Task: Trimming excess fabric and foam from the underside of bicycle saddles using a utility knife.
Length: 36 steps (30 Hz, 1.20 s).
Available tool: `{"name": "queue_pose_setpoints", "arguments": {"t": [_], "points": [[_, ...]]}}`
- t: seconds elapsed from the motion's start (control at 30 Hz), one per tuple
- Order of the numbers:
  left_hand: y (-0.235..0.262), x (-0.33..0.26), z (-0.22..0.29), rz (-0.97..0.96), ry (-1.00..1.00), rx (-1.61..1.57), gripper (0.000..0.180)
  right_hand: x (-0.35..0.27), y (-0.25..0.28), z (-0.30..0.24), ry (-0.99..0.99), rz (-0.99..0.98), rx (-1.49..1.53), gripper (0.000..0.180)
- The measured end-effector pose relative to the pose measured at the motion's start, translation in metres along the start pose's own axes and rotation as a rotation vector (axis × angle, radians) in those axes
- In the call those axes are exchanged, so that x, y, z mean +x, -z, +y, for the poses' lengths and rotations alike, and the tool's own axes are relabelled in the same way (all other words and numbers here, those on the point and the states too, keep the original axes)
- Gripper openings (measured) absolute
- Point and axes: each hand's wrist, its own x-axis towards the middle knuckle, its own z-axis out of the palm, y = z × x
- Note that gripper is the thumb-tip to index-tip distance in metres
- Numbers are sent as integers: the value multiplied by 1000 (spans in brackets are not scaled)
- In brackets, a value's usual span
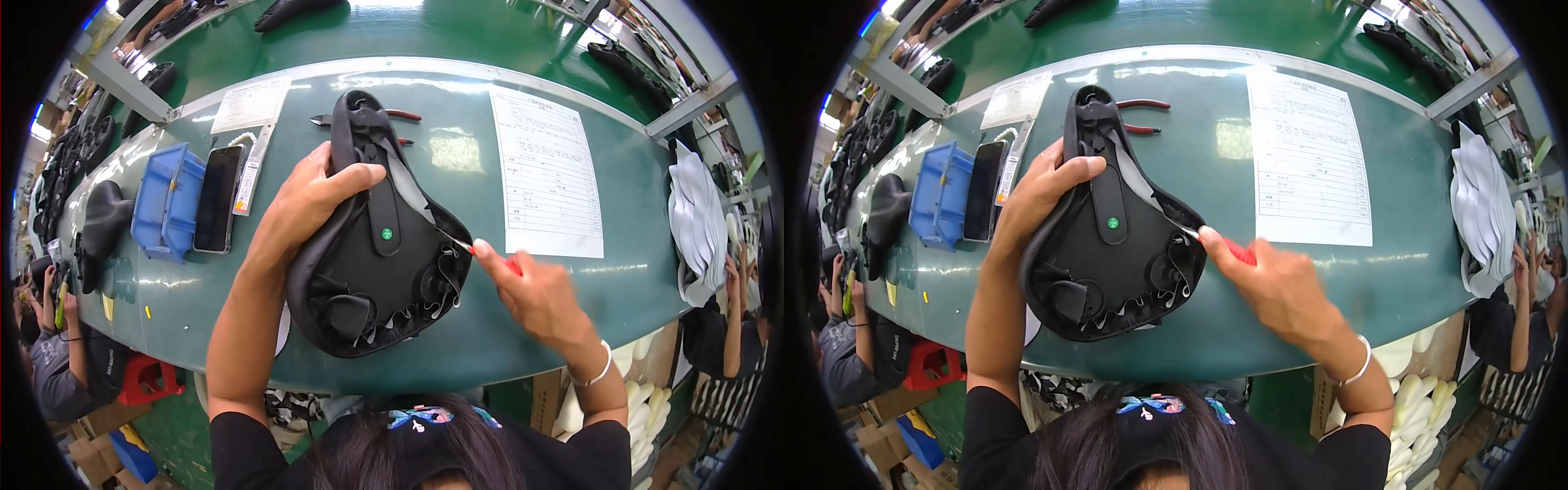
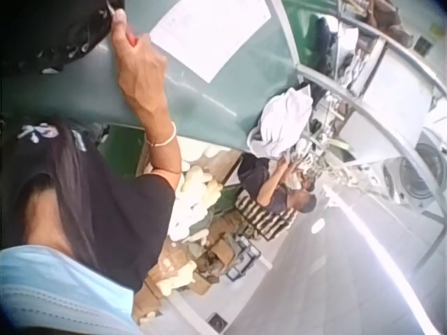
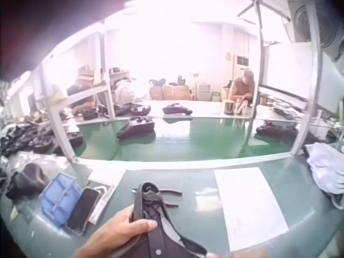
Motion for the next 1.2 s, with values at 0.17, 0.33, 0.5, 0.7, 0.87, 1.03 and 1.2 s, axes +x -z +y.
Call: {"name": "queue_pose_setpoints", "arguments": {"t": [0.17,0.33,0.5,0.7,0.87,1.03,1.2], "points": [[4,-25,-28,146,-24,-76,33,-41,-46,-56,-241,126,335,71],[2,-59,-50,390,-121,-149,36,-70,-42,-85,-418,126,556,64],[5,-78,-68,548,-264,-217,46,-38,-36,-62,-464,362,689,57],[13,-87,-75,634,-302,-254,43,24,-25,-68,-461,510,620,58],[-6,-94,-79,574,-239,-332,46,78,-24,-63,-64,569,393,45],[12,-97,-97,597,-203,-376,56,79,-17,-45,-426,514,832,36],[19,-101,-105,1006,-389,798,82,49,-18,-11,-646,642,1131,37]]}}
